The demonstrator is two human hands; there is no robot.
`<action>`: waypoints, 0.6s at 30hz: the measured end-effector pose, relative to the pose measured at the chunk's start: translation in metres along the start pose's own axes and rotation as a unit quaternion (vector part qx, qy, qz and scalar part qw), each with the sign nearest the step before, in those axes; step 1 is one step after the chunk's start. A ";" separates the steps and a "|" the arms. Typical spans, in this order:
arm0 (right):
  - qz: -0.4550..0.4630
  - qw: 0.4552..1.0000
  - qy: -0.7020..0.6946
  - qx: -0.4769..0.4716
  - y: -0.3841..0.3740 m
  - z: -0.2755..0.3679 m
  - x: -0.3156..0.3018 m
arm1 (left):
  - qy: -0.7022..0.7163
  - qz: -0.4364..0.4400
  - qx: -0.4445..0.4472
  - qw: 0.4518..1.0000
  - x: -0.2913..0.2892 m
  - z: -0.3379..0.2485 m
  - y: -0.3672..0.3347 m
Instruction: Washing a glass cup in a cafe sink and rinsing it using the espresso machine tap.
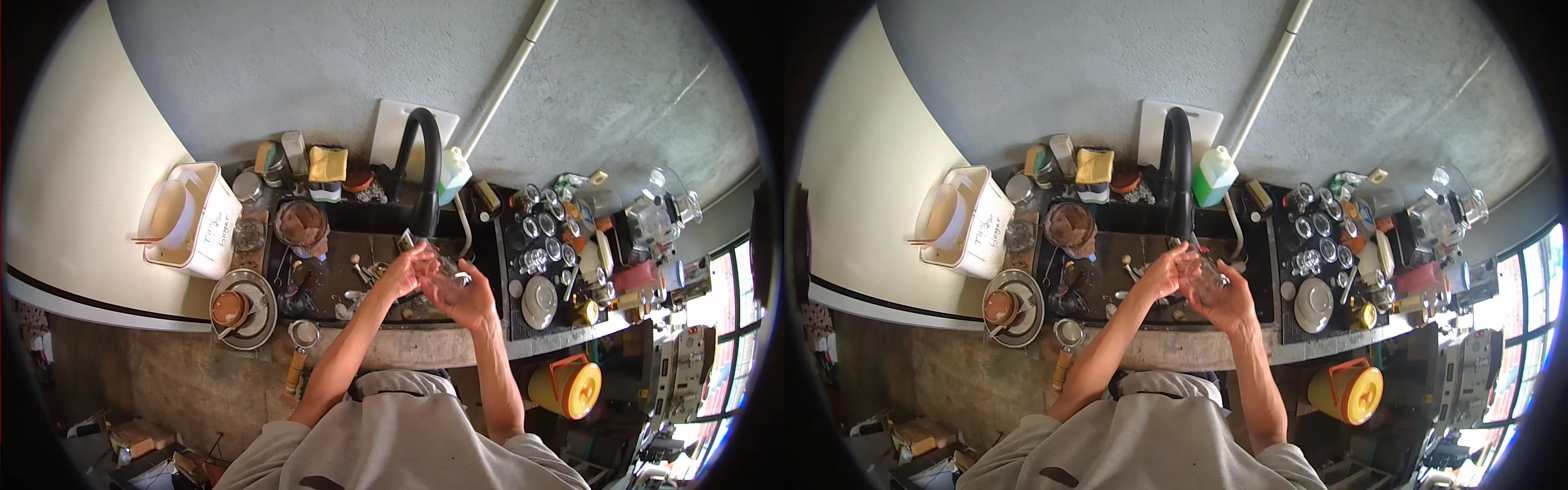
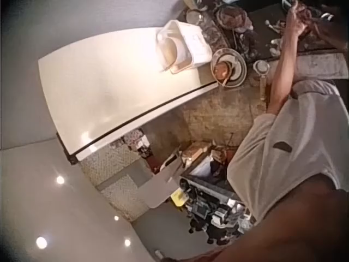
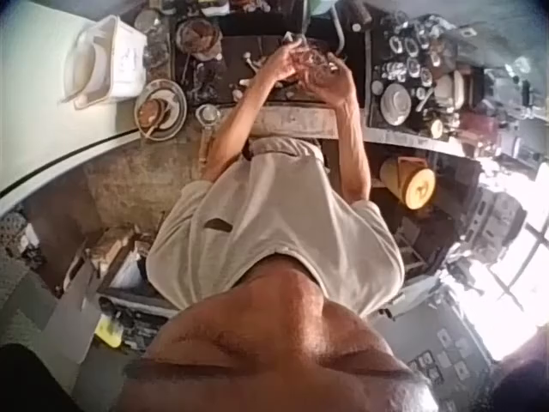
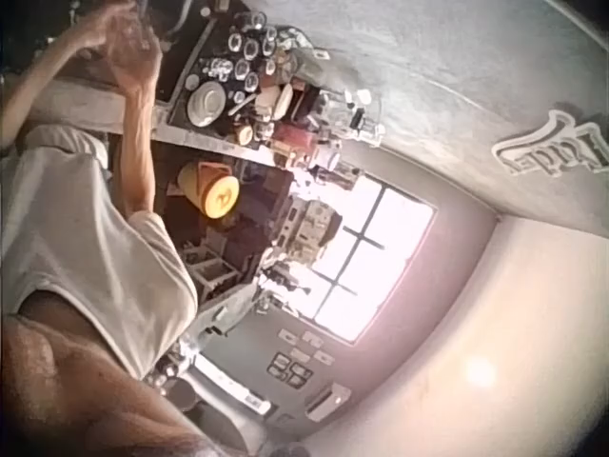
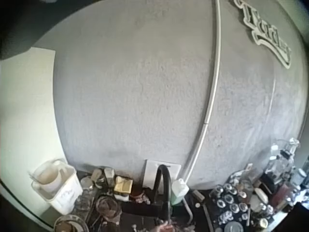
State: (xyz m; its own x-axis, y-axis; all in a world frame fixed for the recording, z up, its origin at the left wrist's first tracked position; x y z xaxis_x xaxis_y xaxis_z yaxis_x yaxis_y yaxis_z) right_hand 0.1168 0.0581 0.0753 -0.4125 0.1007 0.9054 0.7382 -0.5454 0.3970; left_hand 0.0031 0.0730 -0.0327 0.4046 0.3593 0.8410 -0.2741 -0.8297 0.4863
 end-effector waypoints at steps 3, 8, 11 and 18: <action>-0.051 0.997 0.057 -0.028 0.019 0.015 0.025 | 0.021 0.038 0.034 0.998 0.006 -0.003 0.012; 0.010 0.911 0.378 -0.166 0.075 0.042 0.059 | 0.046 0.140 0.048 0.988 0.043 0.022 0.028; 0.112 0.844 0.480 -0.212 0.105 0.060 0.079 | 0.008 0.250 0.135 0.959 0.110 0.010 0.072; 0.096 0.960 0.119 -0.235 0.090 0.053 -0.078 | -0.190 -0.197 0.070 0.959 0.036 0.070 0.008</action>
State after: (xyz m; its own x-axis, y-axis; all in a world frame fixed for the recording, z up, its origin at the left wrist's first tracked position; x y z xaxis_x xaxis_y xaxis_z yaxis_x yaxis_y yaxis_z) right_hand 0.2434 0.0451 0.0486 -0.4447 -0.2021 0.8726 0.5139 -0.8555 0.0638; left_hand 0.0769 0.0495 -0.0151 0.7490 0.4967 0.4386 0.0748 -0.7211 0.6888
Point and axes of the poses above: each hand's wrist, its own y-axis away from the middle knuckle, its own x-axis out of the palm, z = x × y, the point moved 8 cm from there along -y, towards the middle knuckle, and after that the axes turned 15 degrees about -x, right-handed, at the moved point
